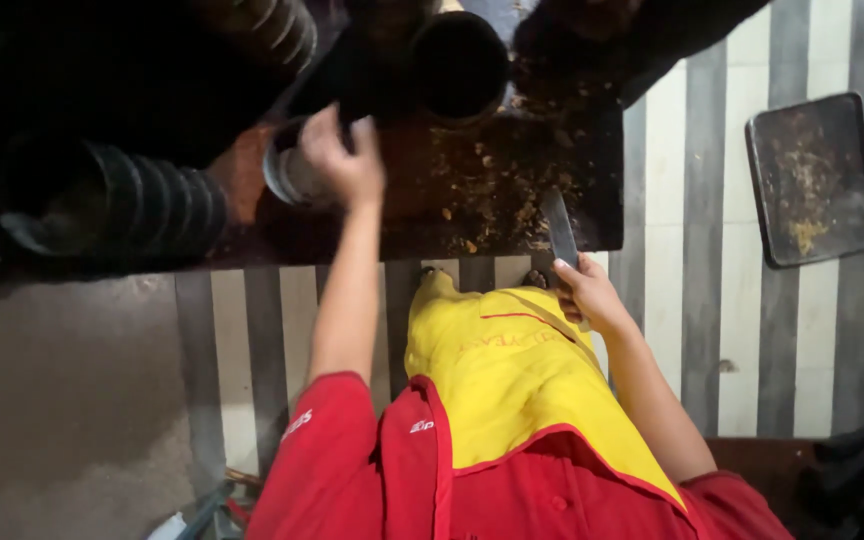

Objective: The person scrapes the inside of metal containers with a knife, shakes out the debris, and stacks them. They then scrape the work surface with the knife and collect the scrapings into a container.

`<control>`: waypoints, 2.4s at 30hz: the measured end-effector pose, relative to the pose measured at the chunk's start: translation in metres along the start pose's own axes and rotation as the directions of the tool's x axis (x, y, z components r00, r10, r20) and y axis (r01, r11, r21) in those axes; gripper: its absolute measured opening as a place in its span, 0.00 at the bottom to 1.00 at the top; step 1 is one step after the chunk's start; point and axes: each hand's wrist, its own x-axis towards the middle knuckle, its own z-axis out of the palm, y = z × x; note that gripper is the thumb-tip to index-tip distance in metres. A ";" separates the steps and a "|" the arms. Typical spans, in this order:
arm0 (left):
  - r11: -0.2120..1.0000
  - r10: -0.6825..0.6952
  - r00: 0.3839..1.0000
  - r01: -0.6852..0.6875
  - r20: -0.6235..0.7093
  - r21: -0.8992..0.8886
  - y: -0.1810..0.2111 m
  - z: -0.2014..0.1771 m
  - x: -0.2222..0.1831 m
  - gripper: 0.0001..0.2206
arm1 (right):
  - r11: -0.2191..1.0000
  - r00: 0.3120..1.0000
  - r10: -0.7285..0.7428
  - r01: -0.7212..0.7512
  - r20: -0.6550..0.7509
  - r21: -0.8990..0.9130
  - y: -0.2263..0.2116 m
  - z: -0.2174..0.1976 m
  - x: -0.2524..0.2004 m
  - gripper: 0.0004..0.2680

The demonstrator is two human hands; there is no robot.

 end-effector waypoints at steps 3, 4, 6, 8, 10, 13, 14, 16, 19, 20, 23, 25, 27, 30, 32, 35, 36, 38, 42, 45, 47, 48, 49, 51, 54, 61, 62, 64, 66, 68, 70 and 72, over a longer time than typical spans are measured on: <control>0.967 -0.249 0.881 0.249 0.402 0.055 0.025 0.072 -0.003 0.39 | 0.995 0.998 -0.043 0.039 -0.049 -0.087 0.001 -0.001 -0.003 0.05; 0.861 -0.485 0.668 0.478 0.564 0.174 0.031 0.098 0.003 0.46 | 0.984 0.994 -0.095 0.084 -0.061 -0.156 0.001 -0.002 -0.002 0.06; 0.861 -0.410 0.717 0.508 0.563 -0.020 0.004 0.115 -0.011 0.43 | 0.923 0.954 -0.284 0.245 -0.095 -0.298 0.028 -0.023 0.016 0.06; 0.825 -0.342 0.773 0.519 0.534 -0.224 -0.016 0.114 -0.031 0.42 | 0.806 0.877 -0.472 0.387 -0.092 -0.448 0.046 -0.043 0.035 0.06; 0.811 0.063 0.879 0.231 0.473 -0.538 -0.031 0.093 -0.052 0.38 | 0.493 0.708 -0.705 0.452 -0.037 -0.744 0.057 -0.056 0.055 0.08; 0.985 0.171 0.649 -0.129 0.742 -0.114 0.103 0.021 -0.046 0.34 | 0.278 0.830 -0.557 0.153 -0.030 -0.948 0.012 -0.023 0.041 0.10; 0.986 0.164 0.645 -0.125 0.746 -0.109 0.114 0.035 -0.056 0.34 | 0.281 0.834 -0.550 0.150 -0.031 -0.948 0.006 -0.021 0.063 0.10; 0.908 -0.284 0.250 -0.241 0.926 0.344 0.134 0.063 -0.079 0.30 | -0.002 0.624 -0.749 0.335 0.223 -0.942 0.001 -0.016 0.107 0.15; 0.866 -0.317 0.385 -0.257 0.867 0.430 0.148 0.065 -0.101 0.32 | 0.007 0.754 -0.616 0.294 0.228 -0.956 0.021 -0.030 0.170 0.11; 0.863 -0.312 0.380 -0.270 0.871 0.427 0.150 0.060 -0.098 0.32 | 0.019 0.753 -0.621 0.293 0.218 -0.956 0.007 -0.022 0.156 0.11; 0.860 -0.321 0.340 -0.287 0.884 0.423 0.137 0.053 -0.108 0.32 | 0.038 0.809 -0.557 0.250 0.187 -0.967 -0.011 -0.010 0.125 0.08; 0.887 -0.191 0.483 -0.288 0.854 0.361 0.105 0.069 -0.120 0.30 | 0.085 0.829 -0.546 0.199 0.121 -0.976 -0.010 -0.008 0.133 0.09; 0.893 -0.124 0.505 -0.319 0.854 0.318 0.091 0.062 -0.123 0.32 | 0.085 0.858 -0.496 0.199 0.132 -0.976 -0.018 -0.002 0.123 0.09; 0.896 -0.033 0.569 -0.348 0.822 0.276 0.087 0.060 -0.141 0.35 | 0.067 0.878 -0.455 0.201 0.149 -0.977 -0.015 -0.006 0.121 0.11; 0.885 -0.002 0.607 -0.369 0.795 0.284 0.097 0.054 -0.145 0.36 | 0.070 0.867 -0.473 0.213 0.155 -0.975 -0.001 -0.013 0.132 0.13; 0.913 -0.096 0.603 -0.264 0.792 0.312 0.107 0.045 -0.140 0.40 | -0.009 0.856 -0.410 0.341 0.314 -0.940 0.007 -0.021 0.148 0.12; 0.910 -0.044 0.612 -0.302 0.790 0.284 0.100 0.043 -0.148 0.42 | 0.032 0.860 -0.415 0.338 0.295 -0.941 0.001 -0.019 0.139 0.11; 0.905 0.010 0.618 -0.340 0.786 0.255 0.103 0.035 -0.159 0.45 | 0.070 0.865 -0.421 0.333 0.275 -0.940 0.003 -0.023 0.134 0.10; 0.945 -0.020 0.594 -0.251 0.804 0.209 0.107 0.040 -0.147 0.38 | 0.121 0.865 -0.475 0.243 0.159 -0.962 -0.007 -0.017 0.106 0.11; 0.965 -0.165 0.498 -0.099 0.852 0.244 0.128 0.046 -0.133 0.30 | 0.065 0.865 -0.467 0.240 0.183 -0.969 0.005 -0.018 0.106 0.12; 0.930 -0.228 0.461 -0.156 0.858 0.332 0.130 0.046 -0.125 0.28 | 0.069 0.857 -0.486 0.233 0.171 -0.970 0.021 -0.020 0.128 0.12; 0.959 -0.041 0.522 -0.220 0.852 0.181 0.116 0.049 -0.125 0.28 | 0.051 0.885 -0.410 0.266 0.223 -0.963 0.027 -0.023 0.142 0.10; 0.955 0.148 0.564 -0.294 0.813 0.030 0.103 0.052 -0.124 0.29 | 0.035 0.904 -0.330 0.300 0.272 -0.953 0.032 -0.025 0.156 0.09; 0.944 0.172 0.599 -0.326 0.782 0.042 0.097 0.048 -0.134 0.28 | 0.078 0.894 -0.368 0.303 0.255 -0.950 0.036 -0.019 0.151 0.09; 0.933 0.162 0.645 -0.348 0.747 0.097 0.103 0.043 -0.144 0.28 | 0.120 0.862 -0.445 0.328 0.245 -0.937 0.034 -0.018 0.143 0.10; 0.935 0.292 0.727 -0.354 0.621 -0.026 0.101 0.029 -0.161 0.37 | 0.183 0.898 -0.420 0.226 0.132 -0.957 0.008 -0.017 0.129 0.14; 0.933 0.295 0.725 -0.359 0.622 -0.024 0.093 0.037 -0.154 0.37 | 0.187 0.897 -0.421 0.229 0.133 -0.955 -0.005 -0.011 0.114 0.14; 0.975 0.053 0.641 -0.197 0.766 0.098 0.077 0.048 -0.146 0.22 | 0.118 0.908 -0.390 0.217 0.155 -0.969 -0.027 -0.002 0.080 0.13; 0.976 0.031 0.672 -0.179 0.740 0.121 0.097 0.052 -0.139 0.21 | 0.121 0.900 -0.410 0.213 0.146 -0.970 -0.001 -0.009 0.111 0.13; 0.976 0.024 0.704 -0.171 0.710 0.137 0.110 0.053 -0.134 0.20 | 0.127 0.887 -0.442 0.212 0.136 -0.969 0.008 -0.015 0.135 0.12; 0.977 0.120 0.735 -0.205 0.668 0.051 0.110 0.043 -0.137 0.20 | 0.098 0.892 -0.404 0.262 0.202 -0.960 0.011 -0.020 0.149 0.14; 0.968 0.182 0.740 -0.250 0.648 0.014 0.112 0.040 -0.147 0.21 | 0.127 0.892 -0.413 0.254 0.182 -0.959 0.018 -0.020 0.155 0.14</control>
